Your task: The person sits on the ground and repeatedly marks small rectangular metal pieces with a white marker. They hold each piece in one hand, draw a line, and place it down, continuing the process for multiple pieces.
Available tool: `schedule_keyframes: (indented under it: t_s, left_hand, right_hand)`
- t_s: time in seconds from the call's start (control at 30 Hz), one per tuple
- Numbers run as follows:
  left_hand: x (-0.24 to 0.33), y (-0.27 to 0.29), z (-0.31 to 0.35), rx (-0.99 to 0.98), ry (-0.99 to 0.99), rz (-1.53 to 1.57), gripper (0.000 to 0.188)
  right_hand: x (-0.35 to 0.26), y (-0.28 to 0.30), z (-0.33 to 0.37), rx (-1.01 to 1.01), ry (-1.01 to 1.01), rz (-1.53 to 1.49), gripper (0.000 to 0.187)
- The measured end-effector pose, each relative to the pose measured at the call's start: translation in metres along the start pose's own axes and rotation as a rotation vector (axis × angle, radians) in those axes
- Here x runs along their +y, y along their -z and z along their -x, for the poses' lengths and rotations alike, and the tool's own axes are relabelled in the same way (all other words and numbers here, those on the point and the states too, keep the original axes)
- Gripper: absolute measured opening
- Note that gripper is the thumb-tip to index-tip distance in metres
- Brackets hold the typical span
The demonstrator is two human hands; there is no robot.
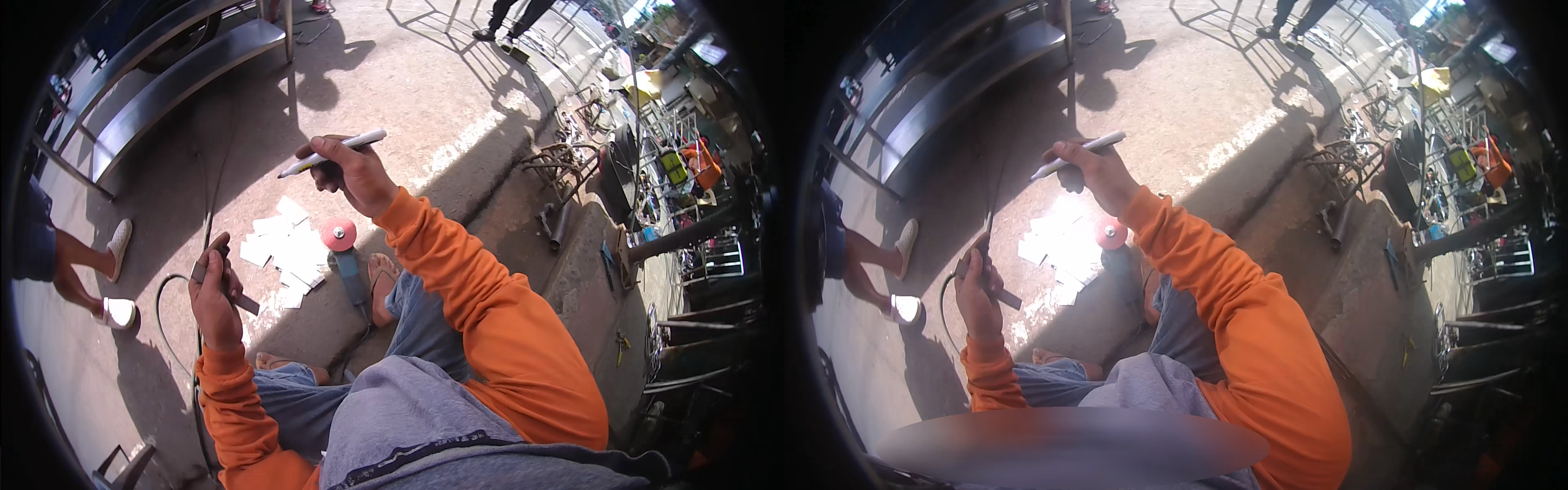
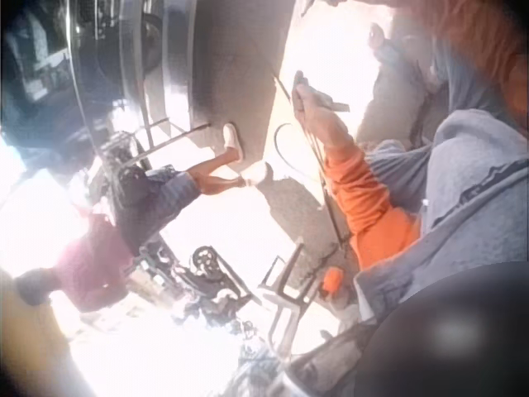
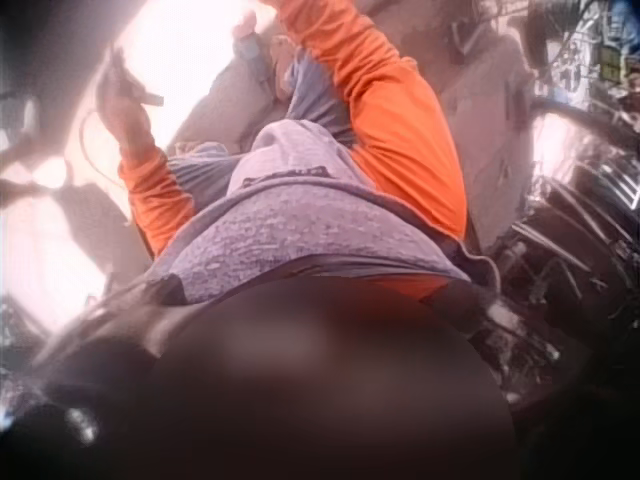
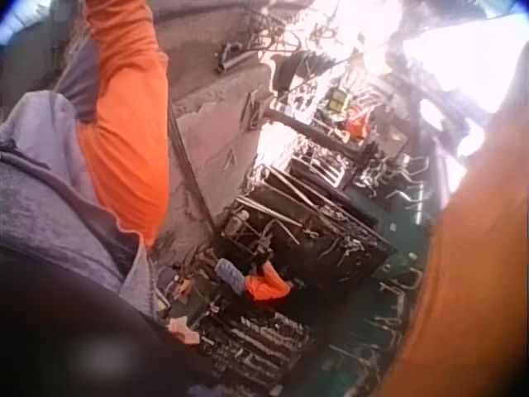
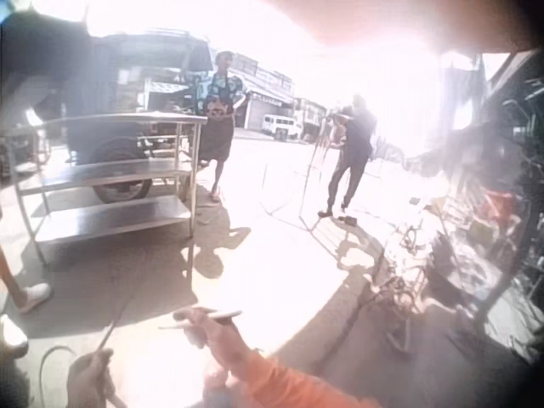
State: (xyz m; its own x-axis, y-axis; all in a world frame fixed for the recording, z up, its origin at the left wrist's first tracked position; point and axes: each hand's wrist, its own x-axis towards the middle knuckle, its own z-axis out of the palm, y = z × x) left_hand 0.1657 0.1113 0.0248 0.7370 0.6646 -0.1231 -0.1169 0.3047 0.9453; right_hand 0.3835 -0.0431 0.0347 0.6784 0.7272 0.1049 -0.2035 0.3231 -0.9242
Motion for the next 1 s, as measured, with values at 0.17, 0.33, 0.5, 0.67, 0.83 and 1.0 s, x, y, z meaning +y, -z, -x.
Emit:
schedule_keyframes:
  t_s: [0.17,0.33,0.5,0.67,0.83,1.0]
  left_hand:
    - [-0.010,0.003,0.004,-0.068,-0.070,0.125,0.030]
    - [0.000,-0.005,0.013,-0.016,-0.034,0.052,0.031]
    - [-0.004,-0.004,0.017,-0.089,-0.074,-0.140,0.032]
    - [-0.003,-0.003,0.022,-0.250,-0.264,-0.372,0.042]
    - [0.004,0.004,0.027,-0.434,-0.183,-0.348,0.046]
    - [-0.006,0.027,0.021,-0.602,0.014,-0.493,0.028]
  right_hand:
    - [0.008,-0.056,0.027,-0.147,0.035,0.030,0.026]
    - [0.013,-0.071,0.037,-0.169,0.084,0.186,0.023]
    - [0.022,-0.074,0.038,-0.202,0.034,0.280,0.017]
    - [0.032,-0.078,0.055,-0.261,0.123,0.128,0.009]
    - [0.045,-0.067,0.066,-0.421,0.303,0.235,0.013]
    - [0.052,-0.067,0.065,-0.627,0.564,0.546,0.024]
